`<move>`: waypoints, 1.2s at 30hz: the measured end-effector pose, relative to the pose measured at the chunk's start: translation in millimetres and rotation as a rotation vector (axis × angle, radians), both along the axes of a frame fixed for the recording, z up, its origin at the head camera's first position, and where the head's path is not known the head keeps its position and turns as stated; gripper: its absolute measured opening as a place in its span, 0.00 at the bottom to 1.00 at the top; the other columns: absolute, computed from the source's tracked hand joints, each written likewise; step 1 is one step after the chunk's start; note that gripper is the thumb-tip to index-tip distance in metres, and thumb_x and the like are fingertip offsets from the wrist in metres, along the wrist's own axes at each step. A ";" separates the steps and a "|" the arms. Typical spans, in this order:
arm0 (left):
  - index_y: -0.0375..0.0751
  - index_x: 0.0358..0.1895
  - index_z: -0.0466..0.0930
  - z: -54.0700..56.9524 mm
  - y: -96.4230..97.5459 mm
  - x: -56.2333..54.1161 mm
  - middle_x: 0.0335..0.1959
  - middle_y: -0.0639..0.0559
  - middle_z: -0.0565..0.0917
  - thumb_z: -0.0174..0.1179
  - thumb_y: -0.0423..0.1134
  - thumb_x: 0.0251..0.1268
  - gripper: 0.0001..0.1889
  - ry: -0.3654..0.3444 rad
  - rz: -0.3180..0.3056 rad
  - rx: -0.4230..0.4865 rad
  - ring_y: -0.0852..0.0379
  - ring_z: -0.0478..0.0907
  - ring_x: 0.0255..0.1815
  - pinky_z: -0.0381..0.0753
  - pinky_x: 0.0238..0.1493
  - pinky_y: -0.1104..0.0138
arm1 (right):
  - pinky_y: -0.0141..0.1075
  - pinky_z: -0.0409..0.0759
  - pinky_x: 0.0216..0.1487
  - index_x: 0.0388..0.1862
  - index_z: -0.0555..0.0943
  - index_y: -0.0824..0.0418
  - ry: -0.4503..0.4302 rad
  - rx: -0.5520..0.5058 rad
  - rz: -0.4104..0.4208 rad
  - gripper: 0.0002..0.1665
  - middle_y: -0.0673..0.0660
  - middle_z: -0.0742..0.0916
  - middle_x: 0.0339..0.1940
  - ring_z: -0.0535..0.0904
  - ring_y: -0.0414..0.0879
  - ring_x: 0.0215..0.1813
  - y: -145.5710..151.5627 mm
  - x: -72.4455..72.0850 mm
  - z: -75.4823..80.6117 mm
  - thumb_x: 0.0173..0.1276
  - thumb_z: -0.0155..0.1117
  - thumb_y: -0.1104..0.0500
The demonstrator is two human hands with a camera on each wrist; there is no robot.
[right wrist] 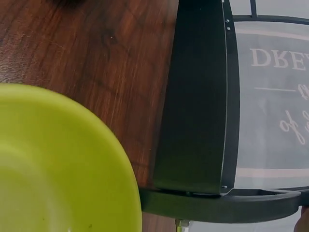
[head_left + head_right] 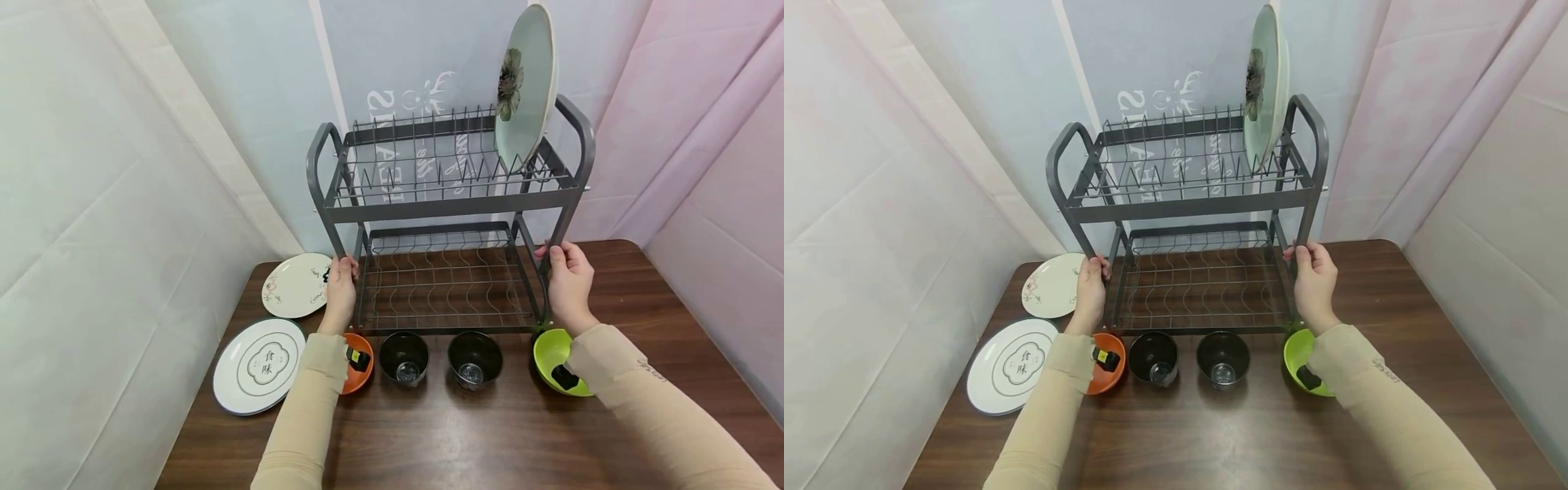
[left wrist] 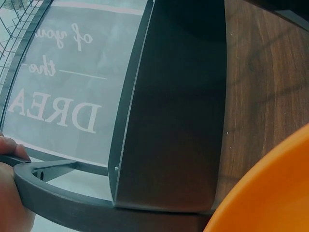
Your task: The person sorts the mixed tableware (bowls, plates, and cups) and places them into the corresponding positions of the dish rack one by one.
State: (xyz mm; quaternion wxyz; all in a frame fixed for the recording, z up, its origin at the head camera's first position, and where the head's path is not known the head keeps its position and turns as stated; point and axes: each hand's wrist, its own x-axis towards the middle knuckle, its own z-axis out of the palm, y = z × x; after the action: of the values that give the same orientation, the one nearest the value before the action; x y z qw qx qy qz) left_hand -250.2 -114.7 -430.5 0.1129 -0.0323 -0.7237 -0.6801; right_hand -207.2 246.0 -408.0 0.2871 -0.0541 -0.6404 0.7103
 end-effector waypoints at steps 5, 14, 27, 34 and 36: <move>0.41 0.36 0.64 14.2 3.1 8.9 0.26 0.53 0.64 0.32 0.44 0.74 0.14 0.037 -0.032 -0.003 0.60 0.62 0.30 0.61 0.39 0.69 | 0.24 0.74 0.38 0.42 0.76 0.73 0.035 -0.064 0.002 0.16 0.48 0.85 0.27 0.80 0.38 0.33 4.0 -5.9 -10.9 0.68 0.55 0.58; 0.40 0.41 0.65 28.1 -6.3 19.6 0.30 0.52 0.67 0.31 0.45 0.75 0.15 -0.015 -0.032 -0.056 0.58 0.67 0.35 0.65 0.44 0.70 | 0.26 0.78 0.40 0.41 0.75 0.76 0.084 -0.157 0.034 0.17 0.50 0.84 0.24 0.80 0.39 0.30 -4.7 -12.2 -14.8 0.67 0.56 0.60; 0.36 0.55 0.69 9.3 -25.5 20.5 0.49 0.37 0.78 0.36 0.50 0.74 0.22 -0.070 -0.062 -0.146 0.49 0.74 0.54 0.68 0.63 0.57 | 0.26 0.76 0.38 0.30 0.80 0.54 0.102 -0.107 0.024 0.08 0.49 0.84 0.23 0.79 0.39 0.29 -6.4 -5.1 -6.1 0.68 0.54 0.61; 0.36 0.62 0.65 13.5 -28.1 25.8 0.57 0.38 0.75 0.36 0.46 0.75 0.22 -0.083 -0.129 -0.155 0.47 0.69 0.62 0.62 0.65 0.49 | 0.25 0.76 0.37 0.29 0.79 0.54 0.118 -0.097 0.009 0.09 0.48 0.83 0.23 0.78 0.38 0.29 -3.1 -4.5 -5.0 0.69 0.54 0.61; 0.37 0.62 0.65 14.5 -27.2 26.4 0.58 0.40 0.75 0.36 0.47 0.75 0.22 -0.089 -0.130 -0.166 0.48 0.69 0.62 0.63 0.65 0.52 | 0.25 0.76 0.37 0.29 0.79 0.53 0.123 -0.098 0.008 0.09 0.48 0.83 0.23 0.78 0.38 0.29 -2.4 -4.9 -4.9 0.68 0.54 0.61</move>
State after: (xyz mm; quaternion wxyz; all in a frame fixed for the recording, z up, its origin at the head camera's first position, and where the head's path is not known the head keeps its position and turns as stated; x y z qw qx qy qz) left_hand -223.8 -142.0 -415.9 0.0331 -0.0579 -0.7783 -0.6244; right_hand -212.1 243.5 -412.8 0.3201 -0.0215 -0.5860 0.7441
